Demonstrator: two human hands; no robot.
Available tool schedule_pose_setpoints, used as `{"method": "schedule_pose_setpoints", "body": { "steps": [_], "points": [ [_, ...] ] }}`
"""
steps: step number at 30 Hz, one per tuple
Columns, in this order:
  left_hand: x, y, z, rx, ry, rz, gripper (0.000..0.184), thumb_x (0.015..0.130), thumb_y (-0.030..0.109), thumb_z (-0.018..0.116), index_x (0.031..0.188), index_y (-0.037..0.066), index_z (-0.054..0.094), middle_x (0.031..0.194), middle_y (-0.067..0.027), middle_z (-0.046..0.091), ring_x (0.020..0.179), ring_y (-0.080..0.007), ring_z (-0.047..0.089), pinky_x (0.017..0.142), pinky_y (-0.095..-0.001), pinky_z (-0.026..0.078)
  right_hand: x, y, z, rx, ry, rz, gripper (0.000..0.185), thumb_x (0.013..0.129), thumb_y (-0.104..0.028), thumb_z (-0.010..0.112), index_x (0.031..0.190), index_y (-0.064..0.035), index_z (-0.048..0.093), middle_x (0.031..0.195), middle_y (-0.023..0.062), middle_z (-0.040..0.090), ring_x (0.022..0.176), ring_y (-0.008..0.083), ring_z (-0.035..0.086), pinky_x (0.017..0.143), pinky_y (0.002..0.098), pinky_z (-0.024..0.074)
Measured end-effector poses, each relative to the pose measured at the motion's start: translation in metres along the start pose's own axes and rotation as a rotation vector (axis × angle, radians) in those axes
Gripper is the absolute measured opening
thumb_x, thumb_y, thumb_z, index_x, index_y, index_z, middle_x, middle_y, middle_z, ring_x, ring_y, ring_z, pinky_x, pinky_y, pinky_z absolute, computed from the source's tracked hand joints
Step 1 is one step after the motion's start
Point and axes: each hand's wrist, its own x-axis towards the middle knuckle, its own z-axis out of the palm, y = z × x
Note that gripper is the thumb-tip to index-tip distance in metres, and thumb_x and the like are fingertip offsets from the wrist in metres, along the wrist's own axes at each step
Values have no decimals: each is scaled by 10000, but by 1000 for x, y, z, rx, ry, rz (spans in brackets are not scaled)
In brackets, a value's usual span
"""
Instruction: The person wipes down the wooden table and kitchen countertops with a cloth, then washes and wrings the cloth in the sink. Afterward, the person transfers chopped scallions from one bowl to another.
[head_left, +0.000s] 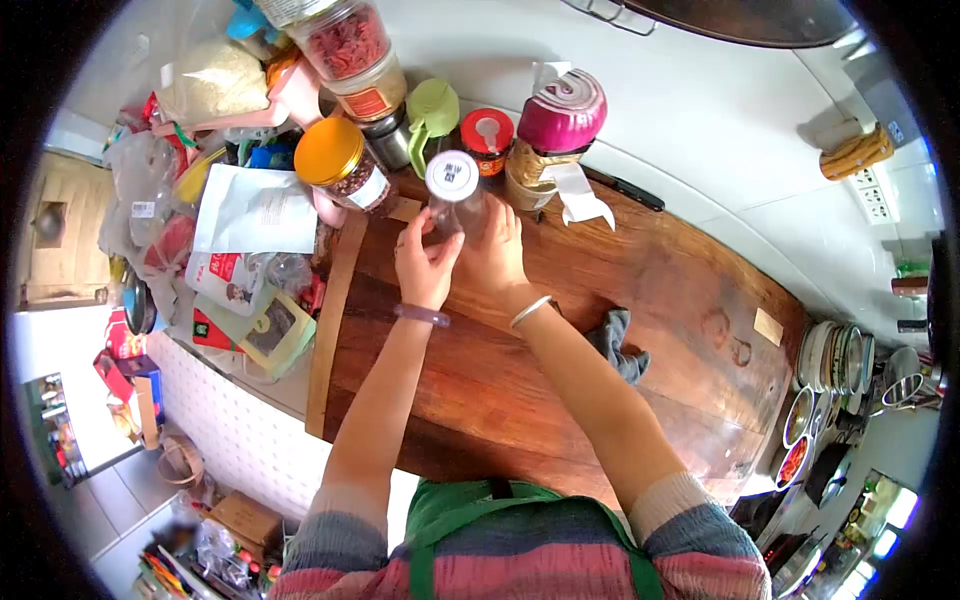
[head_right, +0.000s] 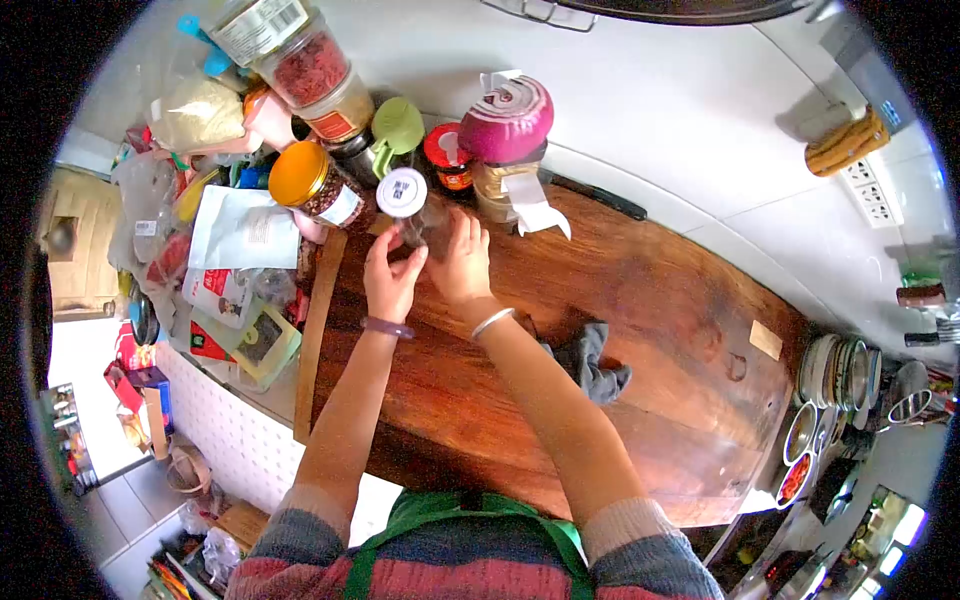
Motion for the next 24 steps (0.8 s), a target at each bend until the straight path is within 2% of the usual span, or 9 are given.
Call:
{"method": "schedule_pose_setpoints", "body": {
  "steps": [4,8,11,14,16,18,22,24],
  "points": [
    [25,-6,0,2,53,-18,552,776,133,727,1228,-37,459,1149,-177,457,954,-204,568,717,-274,568,3,-2,0,135,-41,-8,793,676,-123,715,1323,48,289,1192,235,448,1121,398,432,948,437,394],
    [31,-12,3,-25,129,-69,574,774,185,748,1226,-28,467,1113,-140,529,874,-139,585,683,-226,521,-10,-3,-4,160,-157,-21,783,710,-79,674,1356,39,249,1235,262,401,1133,408,445,939,408,428],
    [36,-19,4,-87,163,-58,595,764,193,758,1232,-27,464,1105,-144,532,890,-154,584,687,-236,520,-10,-8,-2,167,-239,10,774,733,-52,631,1386,15,220,1310,278,331,1189,421,400,980,407,399],
    [42,-8,-1,52,187,-65,598,770,207,753,1235,-28,458,1097,-153,536,900,-169,584,717,-256,516,-6,-11,1,164,-262,16,777,736,-56,627,1387,24,211,1346,290,302,1230,428,358,1013,412,369],
    [47,-7,-2,-37,188,-114,598,778,216,745,1239,-28,453,1095,-152,539,905,-175,583,739,-268,511,-3,-15,2,222,-301,58,778,737,-64,628,1386,31,209,1357,299,294,1253,429,332,1031,415,350],
    [50,-5,-3,-22,192,-160,587,785,221,736,1233,-29,452,1101,-150,543,900,-183,584,752,-273,502,1,-15,8,208,-286,5,775,741,-74,628,1385,34,209,1342,300,317,1240,434,346,1031,417,351],
    [51,-7,0,22,237,-55,603,759,204,751,1213,-55,449,1071,-191,553,866,-234,615,755,-309,519,-2,-11,5,174,-227,-105,738,756,-91,626,1370,41,239,1304,297,362,1199,448,384,1013,420,368],
    [45,-5,-3,-47,188,-144,587,776,176,733,1228,-51,433,1112,-194,534,913,-244,607,778,-315,514,-13,-10,-15,166,-232,-121,697,761,-103,639,1344,41,285,1283,284,388,1177,439,409,995,419,386]
  ]
}}
